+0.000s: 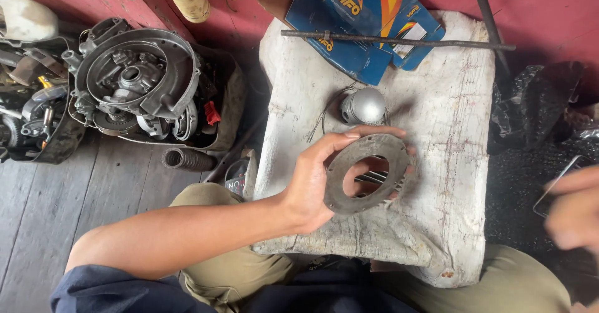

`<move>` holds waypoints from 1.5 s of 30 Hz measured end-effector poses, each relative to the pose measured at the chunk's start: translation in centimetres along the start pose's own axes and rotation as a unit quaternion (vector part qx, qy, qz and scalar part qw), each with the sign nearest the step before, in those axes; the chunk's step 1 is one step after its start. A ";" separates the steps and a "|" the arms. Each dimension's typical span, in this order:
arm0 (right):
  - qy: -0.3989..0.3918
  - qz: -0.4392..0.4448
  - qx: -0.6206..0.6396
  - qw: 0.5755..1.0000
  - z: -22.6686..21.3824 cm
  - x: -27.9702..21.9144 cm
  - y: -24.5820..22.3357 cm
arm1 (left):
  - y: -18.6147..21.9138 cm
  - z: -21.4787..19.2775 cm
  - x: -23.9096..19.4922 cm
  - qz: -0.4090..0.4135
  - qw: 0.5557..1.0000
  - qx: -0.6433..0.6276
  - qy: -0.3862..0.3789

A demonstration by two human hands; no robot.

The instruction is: Cleaning a motorcycle engine component by scraping off residue with a small metal tool

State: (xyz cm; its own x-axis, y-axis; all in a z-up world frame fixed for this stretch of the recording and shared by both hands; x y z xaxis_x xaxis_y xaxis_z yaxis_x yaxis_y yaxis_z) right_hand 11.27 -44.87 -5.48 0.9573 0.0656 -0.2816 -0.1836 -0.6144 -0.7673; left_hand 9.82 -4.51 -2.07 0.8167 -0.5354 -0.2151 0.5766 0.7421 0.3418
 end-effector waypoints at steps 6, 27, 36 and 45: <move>-0.304 0.007 -0.022 0.952 20.6 -4.7 -14.0 | 0.1 0.0 -0.3 0.018 0.999 -0.021 -0.016; -0.286 -0.138 -0.213 0.924 18.3 -3.6 -14.2 | 1.4 -0.7 -0.2 0.028 0.999 -0.016 0.037; -0.281 0.042 -0.258 0.923 17.1 -4.7 -11.1 | 3.0 0.6 -1.1 0.086 0.991 -0.105 0.002; -0.238 -0.015 -0.249 0.939 18.9 -3.8 -10.6 | 5.0 1.0 -1.7 0.149 0.987 -0.059 0.018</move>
State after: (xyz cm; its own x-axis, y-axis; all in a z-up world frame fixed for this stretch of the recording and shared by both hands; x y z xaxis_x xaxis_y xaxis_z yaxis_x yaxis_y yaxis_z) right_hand 5.41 -23.74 -7.12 0.7309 0.3602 -0.5797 0.0832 -0.8901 -0.4482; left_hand 11.28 -0.28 0.96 0.9496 -0.2727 -0.1544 0.3072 0.9074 0.2868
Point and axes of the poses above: each hand's wrist, its own x-axis towards the middle knuckle, its own z-axis out of the palm, y = z × x, the point moved 10 cm from there along x, towards the middle knuckle, and after that the axes turned 3 degrees about -z, right-handed, at the moved point
